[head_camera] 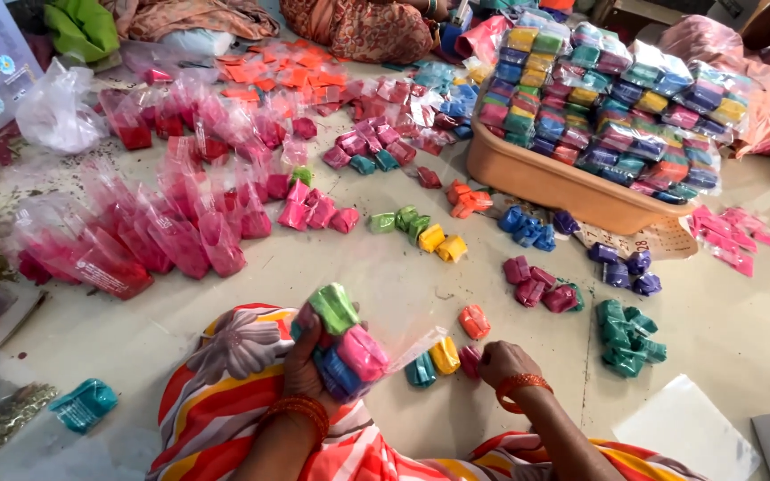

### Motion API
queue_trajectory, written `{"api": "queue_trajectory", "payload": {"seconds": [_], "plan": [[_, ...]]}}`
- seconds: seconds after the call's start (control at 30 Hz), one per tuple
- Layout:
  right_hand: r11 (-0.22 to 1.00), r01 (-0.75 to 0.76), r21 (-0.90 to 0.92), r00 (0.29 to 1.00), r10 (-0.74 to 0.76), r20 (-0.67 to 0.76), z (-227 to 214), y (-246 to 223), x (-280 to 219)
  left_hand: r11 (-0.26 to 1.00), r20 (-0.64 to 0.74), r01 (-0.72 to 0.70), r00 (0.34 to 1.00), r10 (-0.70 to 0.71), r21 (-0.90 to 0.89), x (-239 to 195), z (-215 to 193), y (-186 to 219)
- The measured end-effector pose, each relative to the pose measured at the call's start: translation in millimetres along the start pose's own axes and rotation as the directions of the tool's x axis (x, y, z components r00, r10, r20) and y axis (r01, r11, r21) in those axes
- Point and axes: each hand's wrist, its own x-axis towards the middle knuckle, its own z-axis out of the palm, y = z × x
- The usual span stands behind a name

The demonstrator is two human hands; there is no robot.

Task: The person places several small colorful wrapped items into a plastic bag by hand and then staples the bag closed using a stapler.

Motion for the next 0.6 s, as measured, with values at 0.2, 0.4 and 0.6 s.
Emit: {"api": "queue_trajectory", "payload": {"seconds": [0.2,0.4,0.6], "plan": [[0.993,-0.044,-0.108,0.764,0.103,0.637,-28.1,-14.7,-30.4,0.998,0.023,0.021,0.999,-0.022,0.052,-0.3,0.6,-2.2],[0.994,0.079,0.076,0.727,-0.11,0.678,-17.6,-33.2,-38.6,0.997,-0.012,0.052,0.999,-0.052,0.059,-4.6,7.5,-2.1],[0.993,0.082,0.086,0.708,-0.119,0.696,-23.7,-23.5,-32.6,0.997,-0.001,0.012,1.0,-0.012,0.075,-3.9,3.9,-1.6]]}}
